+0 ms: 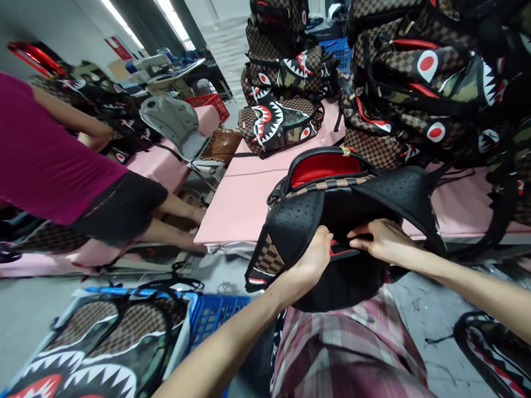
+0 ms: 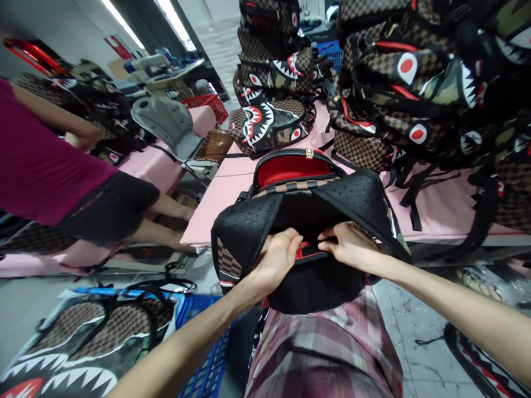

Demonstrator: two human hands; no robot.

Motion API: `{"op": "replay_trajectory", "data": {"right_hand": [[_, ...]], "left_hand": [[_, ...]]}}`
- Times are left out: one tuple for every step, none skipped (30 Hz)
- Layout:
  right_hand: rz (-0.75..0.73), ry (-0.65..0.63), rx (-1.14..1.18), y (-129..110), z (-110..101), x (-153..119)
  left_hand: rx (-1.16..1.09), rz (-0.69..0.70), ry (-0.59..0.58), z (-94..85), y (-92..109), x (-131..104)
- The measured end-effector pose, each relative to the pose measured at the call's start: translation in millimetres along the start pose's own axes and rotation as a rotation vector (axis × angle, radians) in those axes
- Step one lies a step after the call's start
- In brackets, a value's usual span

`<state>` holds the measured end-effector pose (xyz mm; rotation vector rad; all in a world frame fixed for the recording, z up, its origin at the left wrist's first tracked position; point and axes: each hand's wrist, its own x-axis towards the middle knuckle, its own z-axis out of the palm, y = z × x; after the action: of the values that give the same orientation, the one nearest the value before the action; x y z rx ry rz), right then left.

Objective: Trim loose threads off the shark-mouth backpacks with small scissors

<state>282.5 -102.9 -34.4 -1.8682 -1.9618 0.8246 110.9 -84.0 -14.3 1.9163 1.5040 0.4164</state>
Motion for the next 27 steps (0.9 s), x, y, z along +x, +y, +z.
{"op": "replay_trajectory", "data": {"right_hand": [[-0.004,0.006,-0.018,0,1,1],[-0.010,0.013,-0.032,0,3,1],[-0.020,0.017,-0.040,0,4,2],[-0.031,0.018,-0.044,1,5,2],[-0.041,0.018,-0.044,1,6,2],[-0.047,0.019,-0.040,1,7,2],[-0.048,0.020,-0.032,1,7,3],[-0.047,0.021,-0.021,2,7,3],[-0.044,0.025,-0.004,2,7,4],[-0.041,0.033,0.018,3,6,4],[-0.044,0.048,0.046,4,5,5],[-0.050,0.065,0.082,6,3,5],[-0.056,0.082,0.125,9,0,5],[-0.061,0.098,0.169,12,-3,5],[-0.063,0.116,0.210,15,-6,3],[-0.063,0.135,0.244,18,-9,0],[-0.061,0.151,0.261,22,-13,-3],[-0.066,0.163,0.254,25,-16,-8],[-0.085,0.165,0.219,28,-18,-13],[-0.122,0.148,0.162,30,-20,-19],[-0.174,0.112,0.090,31,-20,-25],[-0.232,0.070,0.013,32,-19,-30],[-0.290,0.034,-0.060,33,-17,-34],[-0.342,0.013,-0.118,34,-15,-38],[-0.385,0.002,-0.158,35,-13,-41],[-0.414,0.000,-0.181,35,-10,-42],[-0.433,0.005,-0.191,36,-8,-43]], "left_hand": [[0.014,0.010,-0.002,0.5,1,0],[0.015,0.025,-0.009,1.6,1,1],[0.018,0.037,-0.009,3.2,-1,2],[0.031,0.053,-0.006,5.3,-4,3],[0.053,0.086,-0.001,7.5,-8,4],[0.075,0.138,0.008,9.5,-12,5],[0.089,0.203,0.028,10.9,-18,6],[0.087,0.281,0.051,11.2,-23,6],[0.070,0.379,0.058,10.0,-28,5],[0.047,0.493,0.035,7.4,-31,2],[0.029,0.604,-0.021,3.6,-34,-1],[0.021,0.703,-0.099,-1.0,-36,-5],[0.024,0.781,-0.179,-5.7,-37,-9],[0.032,0.829,-0.241,-9.9,-38,-14],[0.044,0.844,-0.273,-12.8,-39,-18],[0.058,0.842,-0.275,-14.3,-41,-22],[0.077,0.846,-0.269,-14.3,-44,-25],[0.106,0.866,-0.267,-13.0,-48,-28],[0.149,0.890,-0.272,-10.8,-52,-30],[0.196,0.918,-0.277,-8.1,-57,-31],[0.242,0.943,-0.281,-5.5,-61,-33],[0.282,0.959,-0.280,-3.3,-65,-34],[0.315,0.970,-0.276,-1.6,-68,-36],[0.339,0.977,-0.269,-0.5,-70,-37],[0.355,0.985,-0.259,0.1,-71,-38],[0.367,0.992,-0.249,0.4,-72,-39],[0.377,0.996,-0.243,0.3,-71,-39]]}}
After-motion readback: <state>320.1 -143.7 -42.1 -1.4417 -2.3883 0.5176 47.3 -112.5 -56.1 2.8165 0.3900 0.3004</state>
